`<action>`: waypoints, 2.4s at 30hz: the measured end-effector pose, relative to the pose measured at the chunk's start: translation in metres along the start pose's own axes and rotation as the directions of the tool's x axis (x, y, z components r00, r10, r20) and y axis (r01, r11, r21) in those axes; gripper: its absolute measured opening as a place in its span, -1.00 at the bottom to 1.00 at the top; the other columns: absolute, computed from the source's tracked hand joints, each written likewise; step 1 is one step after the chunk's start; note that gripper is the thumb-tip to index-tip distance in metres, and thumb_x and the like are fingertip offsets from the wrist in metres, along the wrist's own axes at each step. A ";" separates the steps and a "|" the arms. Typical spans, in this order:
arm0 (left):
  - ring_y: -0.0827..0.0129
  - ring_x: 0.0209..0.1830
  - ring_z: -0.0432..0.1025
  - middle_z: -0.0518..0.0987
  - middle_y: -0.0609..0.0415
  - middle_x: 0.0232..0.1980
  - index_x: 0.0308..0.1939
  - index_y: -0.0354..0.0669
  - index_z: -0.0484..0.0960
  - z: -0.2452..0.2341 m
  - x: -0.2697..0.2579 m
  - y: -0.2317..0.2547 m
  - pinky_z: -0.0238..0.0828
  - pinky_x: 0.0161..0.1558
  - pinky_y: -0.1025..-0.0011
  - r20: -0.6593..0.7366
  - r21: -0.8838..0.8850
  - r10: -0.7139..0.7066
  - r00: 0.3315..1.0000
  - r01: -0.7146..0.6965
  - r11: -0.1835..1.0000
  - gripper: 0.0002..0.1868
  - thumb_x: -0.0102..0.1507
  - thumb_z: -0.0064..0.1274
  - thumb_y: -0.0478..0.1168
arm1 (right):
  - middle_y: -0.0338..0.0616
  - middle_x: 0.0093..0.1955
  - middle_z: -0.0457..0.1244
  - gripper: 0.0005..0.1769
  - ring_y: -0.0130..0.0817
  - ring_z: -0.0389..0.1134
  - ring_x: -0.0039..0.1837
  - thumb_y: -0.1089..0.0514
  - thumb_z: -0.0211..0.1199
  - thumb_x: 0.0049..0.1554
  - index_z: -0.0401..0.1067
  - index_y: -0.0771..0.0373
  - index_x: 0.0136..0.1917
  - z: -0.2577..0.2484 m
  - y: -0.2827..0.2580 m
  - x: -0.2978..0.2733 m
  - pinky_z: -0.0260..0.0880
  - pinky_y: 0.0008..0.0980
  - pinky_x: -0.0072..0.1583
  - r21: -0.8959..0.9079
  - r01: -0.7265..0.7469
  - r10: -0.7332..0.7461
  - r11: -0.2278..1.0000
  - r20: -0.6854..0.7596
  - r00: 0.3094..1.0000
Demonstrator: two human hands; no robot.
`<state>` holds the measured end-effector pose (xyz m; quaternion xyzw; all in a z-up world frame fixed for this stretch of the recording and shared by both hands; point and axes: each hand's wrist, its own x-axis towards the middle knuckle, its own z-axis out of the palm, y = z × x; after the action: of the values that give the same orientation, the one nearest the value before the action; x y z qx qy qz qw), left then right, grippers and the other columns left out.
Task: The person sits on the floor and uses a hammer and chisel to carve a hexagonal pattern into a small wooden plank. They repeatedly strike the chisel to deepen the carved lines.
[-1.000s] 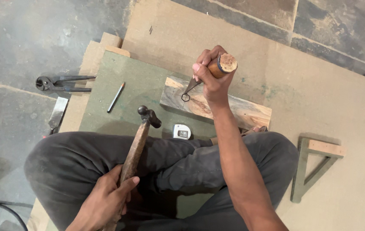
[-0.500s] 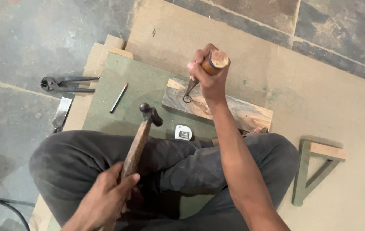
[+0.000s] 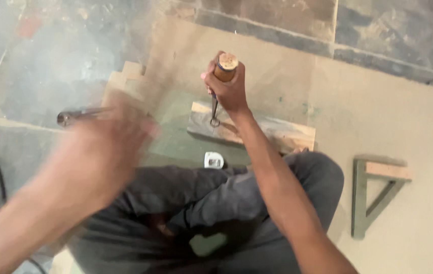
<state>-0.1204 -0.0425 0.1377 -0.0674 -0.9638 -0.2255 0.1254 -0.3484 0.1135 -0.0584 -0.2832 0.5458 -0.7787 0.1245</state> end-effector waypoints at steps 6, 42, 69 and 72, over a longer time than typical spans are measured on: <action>0.18 -0.68 0.40 0.49 -0.17 -0.51 -0.23 -0.28 0.41 0.027 -0.054 -0.005 0.33 -0.58 0.19 0.152 -0.120 -0.297 0.943 0.316 0.941 -0.63 0.34 0.03 0.01 | -0.28 -0.18 0.24 -0.78 -0.49 0.31 -0.14 0.40 0.33 0.18 0.31 0.22 -0.07 -0.009 0.014 -0.001 0.39 -0.41 -0.11 -0.077 0.156 -0.153 0.985 0.042 0.987; 0.26 -0.71 0.44 0.50 -0.04 -0.58 -0.25 -0.24 0.43 0.065 -0.099 -0.026 0.42 -0.57 0.24 0.572 -0.131 -0.766 0.294 0.954 0.268 -0.54 0.36 -0.03 0.14 | -0.25 -0.24 0.19 -0.76 -0.50 0.24 -0.29 0.45 0.23 0.11 0.21 0.22 -0.15 0.016 -0.010 -0.001 0.25 -0.47 -0.26 0.064 0.075 -0.075 0.995 -0.005 0.997; 0.19 -0.65 0.48 0.56 -0.10 -0.53 -0.25 -0.34 0.49 0.089 -0.094 -0.029 0.43 -0.50 0.20 0.464 -0.181 -0.820 0.335 0.942 0.282 -0.57 0.35 -0.02 0.04 | -0.26 -0.29 0.24 -0.82 -0.52 0.25 -0.32 0.39 0.29 0.17 0.32 0.25 -0.15 0.024 0.031 -0.017 0.26 -0.49 -0.27 -0.076 0.159 -0.175 0.984 -0.304 0.936; 0.21 -0.66 0.49 0.56 -0.07 -0.54 -0.27 -0.36 0.46 0.087 -0.091 -0.033 0.43 -0.50 0.22 0.433 -0.200 -0.815 0.386 0.922 0.331 -0.55 0.35 -0.03 0.05 | -0.24 -0.31 0.25 -0.83 -0.51 0.24 -0.38 0.40 0.28 0.08 0.32 0.25 -0.16 0.016 0.030 -0.001 0.25 -0.48 -0.34 0.016 0.154 -0.135 0.988 -0.392 0.910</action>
<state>-0.0573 -0.0389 0.0232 0.4100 -0.7816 -0.4426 -0.1582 -0.3415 0.0901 -0.0820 -0.1594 0.5190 -0.8389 -0.0379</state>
